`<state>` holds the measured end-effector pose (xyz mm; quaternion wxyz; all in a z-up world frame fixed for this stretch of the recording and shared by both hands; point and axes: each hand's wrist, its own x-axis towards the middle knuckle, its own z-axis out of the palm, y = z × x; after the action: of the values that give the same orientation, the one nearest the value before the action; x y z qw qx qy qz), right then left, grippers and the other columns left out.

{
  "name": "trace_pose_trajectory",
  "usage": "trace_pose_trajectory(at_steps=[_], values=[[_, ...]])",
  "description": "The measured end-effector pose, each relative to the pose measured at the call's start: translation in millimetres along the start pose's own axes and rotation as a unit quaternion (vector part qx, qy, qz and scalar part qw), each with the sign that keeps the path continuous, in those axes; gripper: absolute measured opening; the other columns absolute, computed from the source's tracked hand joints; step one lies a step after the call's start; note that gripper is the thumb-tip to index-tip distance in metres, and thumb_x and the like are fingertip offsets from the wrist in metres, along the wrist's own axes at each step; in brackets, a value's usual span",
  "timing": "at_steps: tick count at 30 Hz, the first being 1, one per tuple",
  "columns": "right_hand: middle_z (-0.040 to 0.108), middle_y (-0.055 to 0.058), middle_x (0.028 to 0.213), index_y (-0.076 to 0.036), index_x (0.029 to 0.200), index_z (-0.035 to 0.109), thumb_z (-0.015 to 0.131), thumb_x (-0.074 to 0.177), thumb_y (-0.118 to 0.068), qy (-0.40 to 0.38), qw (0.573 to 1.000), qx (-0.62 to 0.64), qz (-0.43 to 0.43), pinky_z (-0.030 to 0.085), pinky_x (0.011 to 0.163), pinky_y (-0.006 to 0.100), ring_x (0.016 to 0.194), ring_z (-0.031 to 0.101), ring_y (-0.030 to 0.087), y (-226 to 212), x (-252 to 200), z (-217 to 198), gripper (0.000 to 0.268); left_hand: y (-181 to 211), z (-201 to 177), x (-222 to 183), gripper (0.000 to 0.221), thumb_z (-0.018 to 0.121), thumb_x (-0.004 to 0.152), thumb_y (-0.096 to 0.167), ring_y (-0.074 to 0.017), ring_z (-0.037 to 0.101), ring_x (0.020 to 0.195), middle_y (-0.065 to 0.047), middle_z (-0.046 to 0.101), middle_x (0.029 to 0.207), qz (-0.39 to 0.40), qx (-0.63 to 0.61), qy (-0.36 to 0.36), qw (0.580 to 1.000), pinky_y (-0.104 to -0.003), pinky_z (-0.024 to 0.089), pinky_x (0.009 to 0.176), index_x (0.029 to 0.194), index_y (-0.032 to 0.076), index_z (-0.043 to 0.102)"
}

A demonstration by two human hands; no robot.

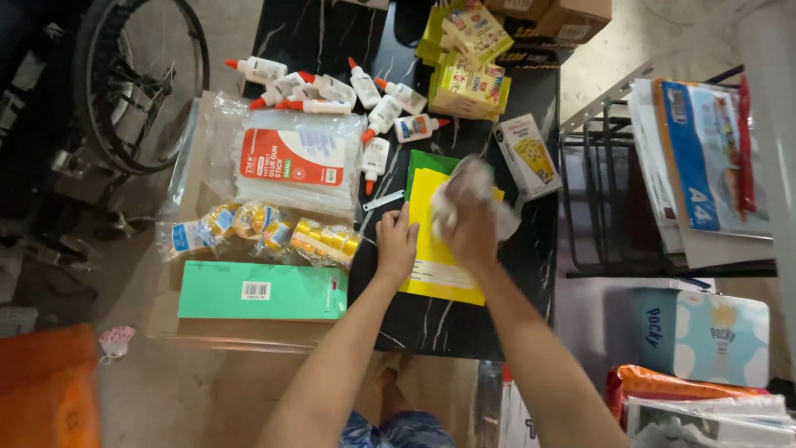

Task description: Cleaning and organizing notebooks and glue bottles on a workspace.

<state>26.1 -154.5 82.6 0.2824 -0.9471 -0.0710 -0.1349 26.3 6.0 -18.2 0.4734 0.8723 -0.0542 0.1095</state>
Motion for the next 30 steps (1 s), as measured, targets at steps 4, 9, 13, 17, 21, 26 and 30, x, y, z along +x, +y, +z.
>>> trace_pose_trajectory(at_steps=[4,9,13,17,21,26,30], values=[[0.062,0.012,0.141,-0.009,0.135,0.065,0.063,0.098,-0.031,0.035,0.981,-0.192,-0.009,0.037,0.112,0.060,0.133,0.053,0.041,28,21,30,0.043,6,-3,-1,0.050,0.066,0.096,0.016,-0.0376,0.052,0.107,-0.016,0.057,0.117,0.004,-0.016,0.009,1.000,-0.047,0.044,0.096,0.144,0.009,0.056],[0.056,0.019,0.143,-0.013,0.139,0.063,0.062,0.091,-0.035,-0.064,0.990,-0.081,0.096,0.043,0.109,0.052,0.129,0.053,0.038,-42,-42,13,0.053,-9,11,-2,0.050,0.066,0.095,0.015,-0.0374,0.053,0.106,-0.016,0.058,0.115,0.003,0.002,0.031,1.000,-0.047,0.045,0.095,0.143,0.009,0.058],[0.056,0.018,0.146,-0.011,0.141,0.061,0.062,0.090,-0.032,-0.046,0.994,-0.102,-0.001,0.038,0.110,0.055,0.135,0.050,0.039,-35,-56,23,0.056,-12,11,-1,0.051,0.068,0.095,0.017,-0.0367,0.053,0.104,-0.016,0.059,0.115,0.009,-0.015,0.024,1.000,-0.047,0.045,0.093,0.144,0.010,0.058],[0.058,0.018,0.146,-0.012,0.144,0.059,0.061,0.095,-0.032,-0.002,0.991,-0.133,-0.030,0.036,0.114,0.057,0.137,0.051,0.037,-13,7,44,0.052,-6,4,1,0.052,0.064,0.094,0.012,-0.0368,0.054,0.107,-0.015,0.060,0.117,-0.010,-0.010,0.007,1.000,-0.047,0.045,0.094,0.146,0.010,0.058],[0.060,0.017,0.139,-0.014,0.146,0.058,0.059,0.095,-0.033,-0.014,0.988,-0.118,0.099,0.041,0.113,0.049,0.128,0.054,0.036,-16,60,49,0.054,0,-2,0,0.048,0.064,0.098,0.015,-0.0375,0.053,0.106,-0.017,0.058,0.115,-0.004,-0.016,-0.001,1.000,-0.048,0.044,0.096,0.145,0.005,0.056],[0.054,0.017,0.148,-0.011,0.147,0.056,0.059,0.095,-0.035,-0.006,0.989,-0.140,0.048,0.037,0.112,0.049,0.136,0.047,0.036,-17,-11,41,0.057,2,-1,0,0.048,0.063,0.098,0.016,-0.0363,0.054,0.107,-0.016,0.059,0.117,-0.004,-0.035,0.015,0.999,-0.047,0.045,0.095,0.144,0.006,0.057],[0.054,0.010,0.152,-0.009,0.144,0.057,0.057,0.092,-0.032,-0.060,0.984,-0.168,-0.019,0.033,0.115,0.052,0.145,0.041,0.032,-30,-71,12,0.057,2,-6,-3,0.048,0.064,0.098,0.016,-0.0358,0.054,0.107,-0.016,0.059,0.118,-0.003,-0.045,0.011,0.999,-0.046,0.045,0.095,0.145,0.008,0.058]])
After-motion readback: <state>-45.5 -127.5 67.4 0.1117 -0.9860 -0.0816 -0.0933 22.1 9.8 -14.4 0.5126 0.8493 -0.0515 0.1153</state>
